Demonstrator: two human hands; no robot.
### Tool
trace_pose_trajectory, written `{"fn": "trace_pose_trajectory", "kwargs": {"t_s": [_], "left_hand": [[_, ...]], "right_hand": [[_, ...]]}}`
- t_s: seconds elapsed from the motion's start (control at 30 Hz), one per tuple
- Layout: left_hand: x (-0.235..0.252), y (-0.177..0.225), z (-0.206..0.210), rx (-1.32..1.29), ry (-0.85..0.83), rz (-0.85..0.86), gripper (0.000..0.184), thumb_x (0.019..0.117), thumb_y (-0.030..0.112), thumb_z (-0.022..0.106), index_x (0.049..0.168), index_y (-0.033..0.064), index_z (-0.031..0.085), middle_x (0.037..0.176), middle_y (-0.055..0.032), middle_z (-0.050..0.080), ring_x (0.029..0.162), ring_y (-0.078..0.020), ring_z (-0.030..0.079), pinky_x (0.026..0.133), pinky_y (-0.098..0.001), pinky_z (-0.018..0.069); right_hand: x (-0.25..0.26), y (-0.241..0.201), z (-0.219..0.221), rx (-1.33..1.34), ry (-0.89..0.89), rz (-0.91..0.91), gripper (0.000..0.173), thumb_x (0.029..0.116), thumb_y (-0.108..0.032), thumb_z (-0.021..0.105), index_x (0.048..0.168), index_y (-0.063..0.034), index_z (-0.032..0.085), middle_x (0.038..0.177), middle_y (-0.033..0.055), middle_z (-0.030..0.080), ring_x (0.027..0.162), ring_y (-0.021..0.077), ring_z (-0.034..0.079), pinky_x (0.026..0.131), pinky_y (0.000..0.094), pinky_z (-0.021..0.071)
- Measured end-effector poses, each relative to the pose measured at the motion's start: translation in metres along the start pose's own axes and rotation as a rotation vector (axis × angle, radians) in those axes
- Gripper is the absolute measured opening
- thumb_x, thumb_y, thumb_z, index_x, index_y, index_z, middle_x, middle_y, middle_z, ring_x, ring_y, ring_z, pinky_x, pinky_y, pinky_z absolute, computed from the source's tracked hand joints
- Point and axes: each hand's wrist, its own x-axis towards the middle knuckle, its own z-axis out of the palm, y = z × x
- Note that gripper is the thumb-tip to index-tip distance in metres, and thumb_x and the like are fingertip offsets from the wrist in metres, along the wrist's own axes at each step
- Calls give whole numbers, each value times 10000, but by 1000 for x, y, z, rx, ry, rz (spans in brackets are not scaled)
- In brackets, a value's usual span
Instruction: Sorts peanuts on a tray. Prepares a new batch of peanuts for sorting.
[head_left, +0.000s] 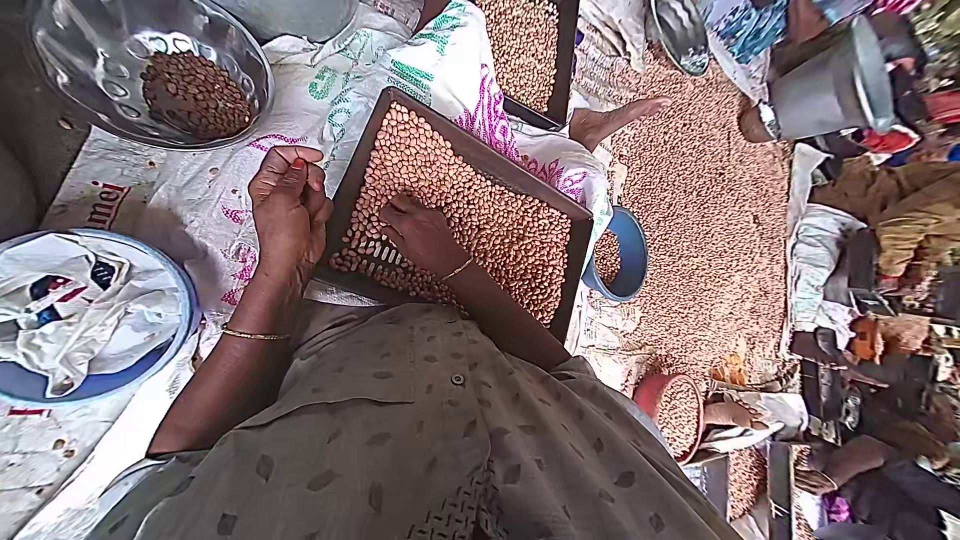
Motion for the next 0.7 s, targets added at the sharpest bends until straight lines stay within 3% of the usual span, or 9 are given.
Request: {"fn": "trace_pose_trajectory", "kwargs": {"t_s": [0.13,0.2,0.3,0.37,0.43,0.47,0.53,0.63,0.7], "left_hand": [[0,0,-2,10,-19,-4,300,1105,132,329,1050,185,620,675,132,528,456,19,382,413,-120,318],[-1,0,-2,16,-32,-5,301,1102,137,336,1047,200,625,660,140,514,454,19,373,414,-122,313],[-6,3,-1,46,-54,-6,286,1098,161,347,1044,233,618,633,157,465,438,26,335,404,-117,285],[-4,2,-1,48,-61,4,282,1097,156,357,1044,232,623,630,160,475,440,25,349,405,-120,297],[-1,2,0,62,-66,11,289,1094,150,363,1041,231,635,630,160,490,446,25,365,405,-122,306],[-1,2,-1,75,-72,5,289,1096,154,357,1046,231,631,637,160,491,449,26,366,407,-121,307],[-1,2,-1,93,-93,-12,286,1098,166,352,1055,232,627,659,164,501,457,33,375,412,-113,316],[-2,1,1,113,-103,-6,283,1099,164,356,1069,227,631,686,160,515,473,32,389,424,-109,327],[-4,6,8,139,-106,-9,280,1098,165,360,1062,233,630,683,162,512,469,34,382,423,-108,323]], "right_hand": [[2,-2,2,23,-5,6,243,970,-131,602,1142,-59,759,1097,193,699,980,352,703,708,480,575],[0,6,1,90,78,39,197,917,-138,630,1041,-42,749,1030,175,712,872,322,718,661,484,567],[-11,36,-24,322,597,189,110,880,-69,644,864,14,713,764,109,679,618,206,633,545,388,517],[-24,67,-55,656,1038,317,133,974,-30,539,934,30,651,712,23,607,580,68,550,555,244,495],[-37,92,-89,1051,1380,489,234,1103,-155,388,1045,-22,572,733,2,624,542,72,596,530,235,552],[-43,101,-101,1197,1442,596,295,1129,-252,354,1115,-42,562,781,22,666,555,102,633,535,255,568],[-50,110,-103,1254,1338,659,305,1131,-256,344,1141,-31,550,844,56,699,617,146,681,584,295,599],[-40,98,-84,1011,769,554,220,1074,-71,447,1107,62,619,895,114,709,681,155,702,642,309,622],[-23,91,-69,664,433,425,218,1009,-17,541,1147,63,690,1011,169,724,821,202,718,759,351,612]]}}
